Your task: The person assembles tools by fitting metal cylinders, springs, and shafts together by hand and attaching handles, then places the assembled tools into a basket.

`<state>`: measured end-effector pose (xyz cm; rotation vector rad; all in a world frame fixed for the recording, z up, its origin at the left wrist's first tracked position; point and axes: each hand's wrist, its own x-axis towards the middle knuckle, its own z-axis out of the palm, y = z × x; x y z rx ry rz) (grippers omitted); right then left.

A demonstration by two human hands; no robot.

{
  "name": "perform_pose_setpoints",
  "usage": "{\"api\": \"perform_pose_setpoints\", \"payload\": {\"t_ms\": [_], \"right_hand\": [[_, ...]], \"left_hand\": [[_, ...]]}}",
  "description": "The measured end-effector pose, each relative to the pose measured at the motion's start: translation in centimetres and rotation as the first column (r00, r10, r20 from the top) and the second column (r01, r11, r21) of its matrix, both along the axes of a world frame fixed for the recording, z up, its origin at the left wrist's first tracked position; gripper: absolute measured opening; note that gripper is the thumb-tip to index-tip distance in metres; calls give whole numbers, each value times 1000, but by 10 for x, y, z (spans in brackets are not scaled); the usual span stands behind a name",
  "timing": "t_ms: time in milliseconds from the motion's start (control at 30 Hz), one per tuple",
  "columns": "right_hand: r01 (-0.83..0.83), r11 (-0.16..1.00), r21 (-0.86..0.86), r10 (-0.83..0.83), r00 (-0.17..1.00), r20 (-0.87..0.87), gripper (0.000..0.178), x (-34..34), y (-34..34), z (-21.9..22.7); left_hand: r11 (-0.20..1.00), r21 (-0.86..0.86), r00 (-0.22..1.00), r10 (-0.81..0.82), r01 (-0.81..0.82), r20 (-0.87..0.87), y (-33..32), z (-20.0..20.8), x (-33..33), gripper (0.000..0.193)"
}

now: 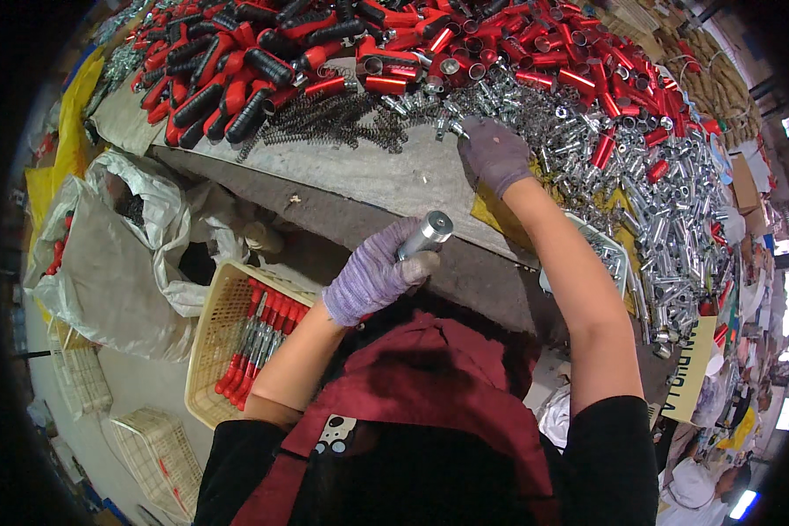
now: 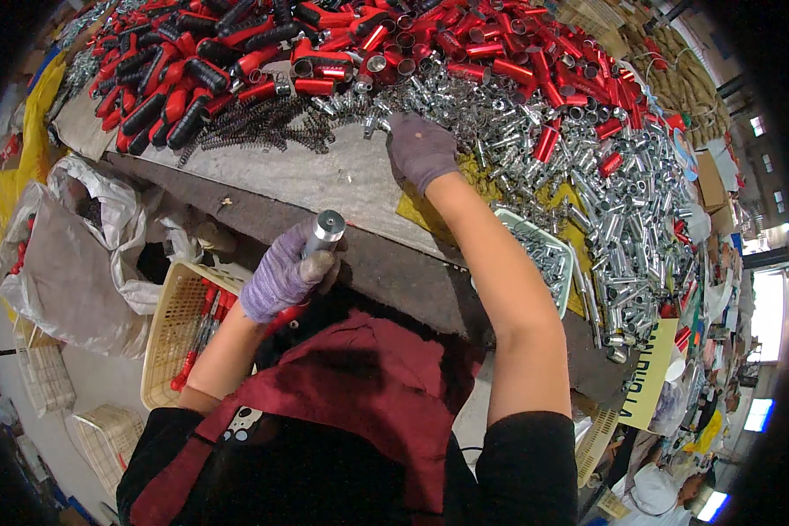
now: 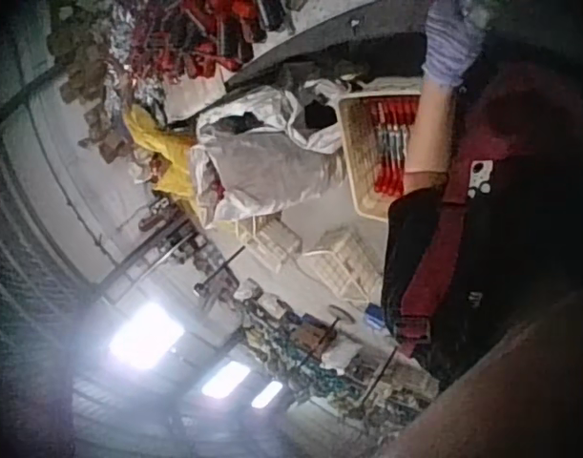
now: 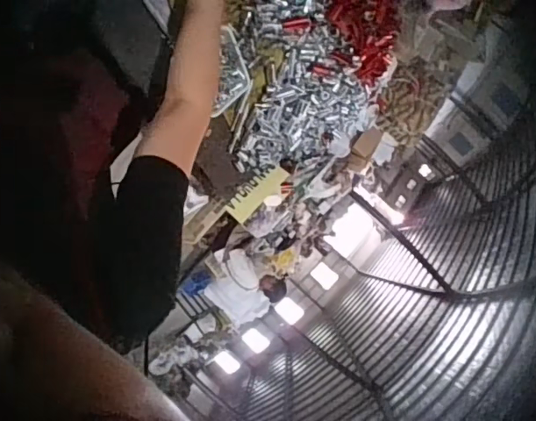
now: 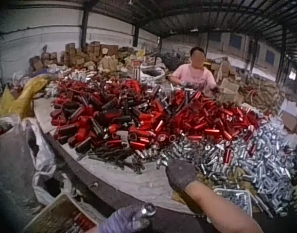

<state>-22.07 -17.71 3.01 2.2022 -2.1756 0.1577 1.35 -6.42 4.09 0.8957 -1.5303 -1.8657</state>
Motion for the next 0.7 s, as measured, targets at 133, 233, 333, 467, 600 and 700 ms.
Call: {"api": "perform_pose_setpoints", "payload": {"t_ms": [133,233,333,467,600,700], "right_hand": [[-58,998,3,58,998,24,24,1,5,17],[-248,967,62,215,919,330,23,2,41,70],[-306,948,81,184,742,644,20,6,110,117],[-532,819,-214,570,718,400,18,-19,171,110],[-428,901,-74,410,782,470,20,-35,212,117],[-281,958,-59,260,765,590,24,-55,243,108]], "left_hand": [[1000,21,999,-14,13,40,7,-14,-1,46],[998,67,999,-1,-2,50,15,-5,0,43],[999,-30,997,-38,40,71,17,-5,-8,41],[963,-158,971,-197,218,139,22,-2,-35,42],[905,-285,948,-284,315,144,43,-31,-53,40],[938,-145,945,-323,314,-44,55,-35,-86,41]]}}
